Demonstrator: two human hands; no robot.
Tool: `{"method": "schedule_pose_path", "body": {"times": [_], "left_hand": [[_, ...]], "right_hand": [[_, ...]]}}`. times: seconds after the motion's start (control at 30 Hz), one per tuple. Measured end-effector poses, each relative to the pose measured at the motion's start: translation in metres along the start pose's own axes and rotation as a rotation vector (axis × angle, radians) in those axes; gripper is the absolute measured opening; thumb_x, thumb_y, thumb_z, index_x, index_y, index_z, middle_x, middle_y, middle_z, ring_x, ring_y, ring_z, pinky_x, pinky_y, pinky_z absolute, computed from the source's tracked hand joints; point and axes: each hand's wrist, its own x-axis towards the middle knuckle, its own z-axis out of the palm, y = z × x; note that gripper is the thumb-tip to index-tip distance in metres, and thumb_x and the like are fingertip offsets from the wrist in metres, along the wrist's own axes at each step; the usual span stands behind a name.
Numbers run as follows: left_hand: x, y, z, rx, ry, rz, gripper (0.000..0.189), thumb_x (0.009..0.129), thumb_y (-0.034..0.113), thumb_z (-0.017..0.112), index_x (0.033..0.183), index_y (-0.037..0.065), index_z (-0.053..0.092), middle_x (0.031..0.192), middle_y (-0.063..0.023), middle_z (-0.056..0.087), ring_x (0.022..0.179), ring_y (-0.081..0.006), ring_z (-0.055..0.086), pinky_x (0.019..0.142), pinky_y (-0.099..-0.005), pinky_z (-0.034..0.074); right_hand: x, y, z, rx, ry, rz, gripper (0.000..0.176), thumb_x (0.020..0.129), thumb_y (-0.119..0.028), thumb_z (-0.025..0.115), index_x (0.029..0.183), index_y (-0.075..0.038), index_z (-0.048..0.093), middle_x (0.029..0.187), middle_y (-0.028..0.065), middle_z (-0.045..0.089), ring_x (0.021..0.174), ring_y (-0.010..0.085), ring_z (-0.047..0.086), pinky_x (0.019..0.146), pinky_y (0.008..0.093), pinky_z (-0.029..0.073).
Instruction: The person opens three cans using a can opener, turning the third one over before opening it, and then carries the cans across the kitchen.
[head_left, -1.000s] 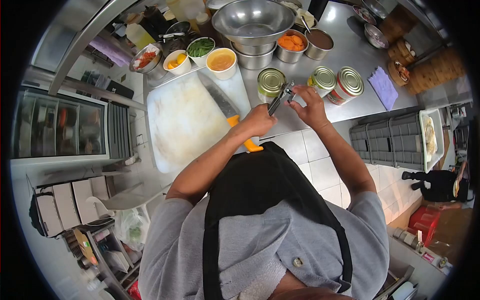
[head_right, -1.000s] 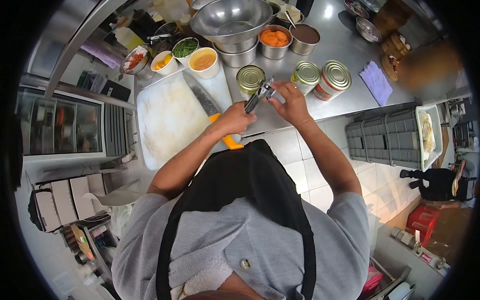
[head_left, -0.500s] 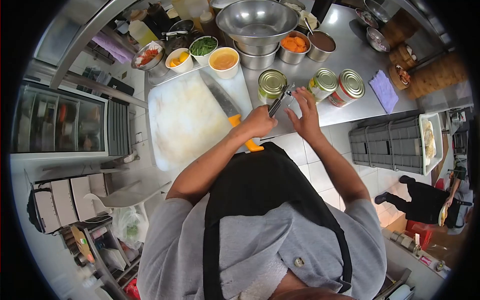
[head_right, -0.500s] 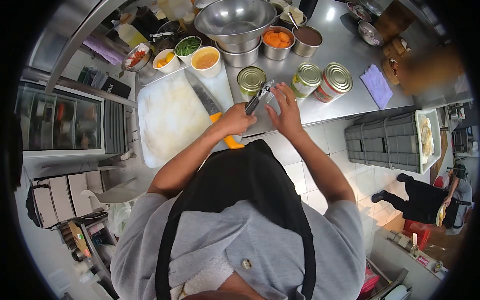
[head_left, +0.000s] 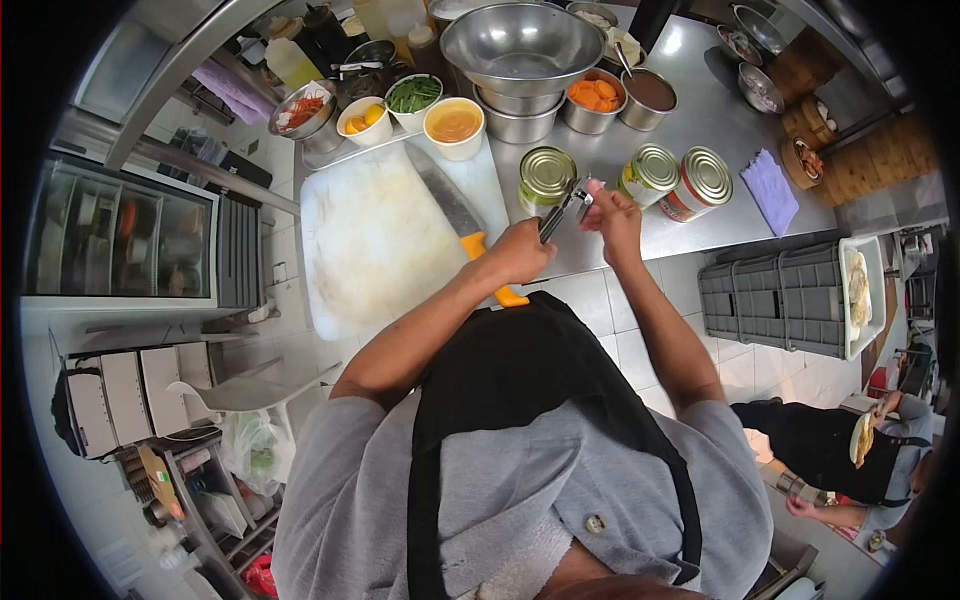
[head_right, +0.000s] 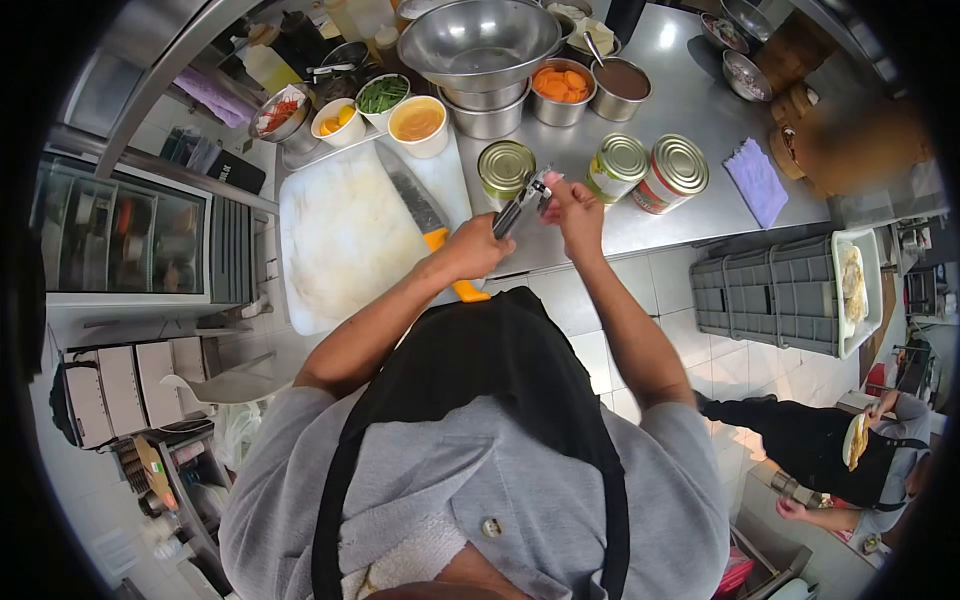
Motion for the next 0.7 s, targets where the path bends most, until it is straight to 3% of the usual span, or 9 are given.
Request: {"method": "schedule_pose_path", "body": {"times": [0.1,0.17,0.23,0.27,0.3,0.37,0.4,0.63,0.7], "left_hand": [[0.004,-0.013,0.005,0.066,0.114,0.139,0.024,0.087,0.021,0.066,0.095,0.000,0.057,0.065,-0.0090,0.060,0.053,-0.0189,0.061,0.049,-0.0350,0.048],[0.006,-0.012,0.000,0.002,0.045,0.035,0.024,0.087,0.021,0.066,0.095,0.000,0.057,0.065,-0.0086,0.060,0.053,-0.0183,0.060,0.049,-0.0348,0.048],[0.009,-0.009,-0.005,-0.064,-0.015,-0.062,0.024,0.087,0.021,0.066,0.095,0.000,0.057,0.065,-0.0083,0.060,0.052,-0.0178,0.059,0.049,-0.0347,0.048],[0.010,-0.009,-0.005,-0.074,-0.034,-0.066,0.025,0.087,0.021,0.066,0.095,0.000,0.056,0.065,-0.0077,0.059,0.052,-0.0174,0.059,0.048,-0.0344,0.048],[0.011,-0.010,-0.005,-0.084,-0.055,-0.071,0.025,0.087,0.021,0.067,0.095,0.000,0.056,0.065,-0.0072,0.059,0.051,-0.0170,0.058,0.048,-0.0341,0.048],[0.009,-0.008,-0.006,-0.078,-0.057,-0.075,0.024,0.087,0.021,0.066,0.095,0.000,0.055,0.064,-0.0073,0.059,0.050,-0.0170,0.058,0.047,-0.0341,0.048],[0.009,-0.005,-0.008,-0.068,-0.050,-0.069,0.024,0.087,0.020,0.066,0.094,0.000,0.055,0.064,-0.0073,0.058,0.049,-0.0170,0.058,0.047,-0.0341,0.048],[0.007,0.005,-0.013,-0.123,-0.058,-0.068,0.024,0.086,0.020,0.065,0.095,-0.001,0.055,0.063,-0.0083,0.058,0.048,-0.0184,0.058,0.045,-0.0354,0.047],[0.007,0.006,-0.014,-0.080,-0.074,-0.093,0.024,0.086,0.020,0.065,0.093,-0.001,0.055,0.063,-0.0087,0.058,0.049,-0.0188,0.058,0.045,-0.0357,0.048]], "right_hand": [[-0.001,-0.014,0.008,0.313,-0.074,0.300,0.033,0.094,-0.035,0.070,0.091,-0.003,0.064,0.075,0.0085,0.068,0.065,0.0183,0.066,0.060,0.0313,0.056],[-0.004,-0.008,0.004,0.323,-0.124,0.328,0.028,0.097,-0.028,0.065,0.103,-0.001,0.065,0.084,0.0092,0.070,0.076,0.0195,0.069,0.068,0.0325,0.058],[-0.020,0.006,0.008,-0.022,0.121,-0.212,0.031,0.096,-0.019,0.066,0.119,0.000,0.062,0.111,0.0138,0.067,0.104,0.0242,0.067,0.084,0.0379,0.057],[-0.025,0.016,0.004,-0.447,0.154,-0.567,0.043,0.089,-0.008,0.070,0.130,-0.004,0.058,0.134,0.0148,0.055,0.126,0.0302,0.055,0.100,0.0427,0.050],[-0.026,0.011,0.003,-0.450,0.151,-0.564,0.043,0.089,-0.008,0.070,0.130,-0.004,0.058,0.134,0.0148,0.055,0.126,0.0302,0.055,0.100,0.0427,0.050],[-0.032,-0.003,0.001,-0.926,0.030,-0.962,0.049,0.082,-0.003,0.075,0.127,-0.006,0.059,0.138,0.0158,0.049,0.132,0.0347,0.049,0.107,0.0443,0.044],[-0.020,0.002,-0.007,-0.926,-0.014,-1.015,0.058,0.075,-0.007,0.081,0.129,-0.008,0.059,0.131,0.0147,0.056,0.125,0.0372,0.054,0.107,0.0463,0.044],[0.007,-0.021,-0.020,-1.097,-0.195,-1.132,0.052,0.072,-0.011,0.084,0.119,-0.007,0.063,0.123,0.0121,0.061,0.121,0.0365,0.056,0.104,0.0464,0.046],[0.009,-0.025,-0.018,-1.080,-0.191,-1.085,0.046,0.074,-0.012,0.084,0.116,-0.006,0.065,0.110,0.0099,0.066,0.111,0.0328,0.063,0.096,0.0440,0.051]]}}
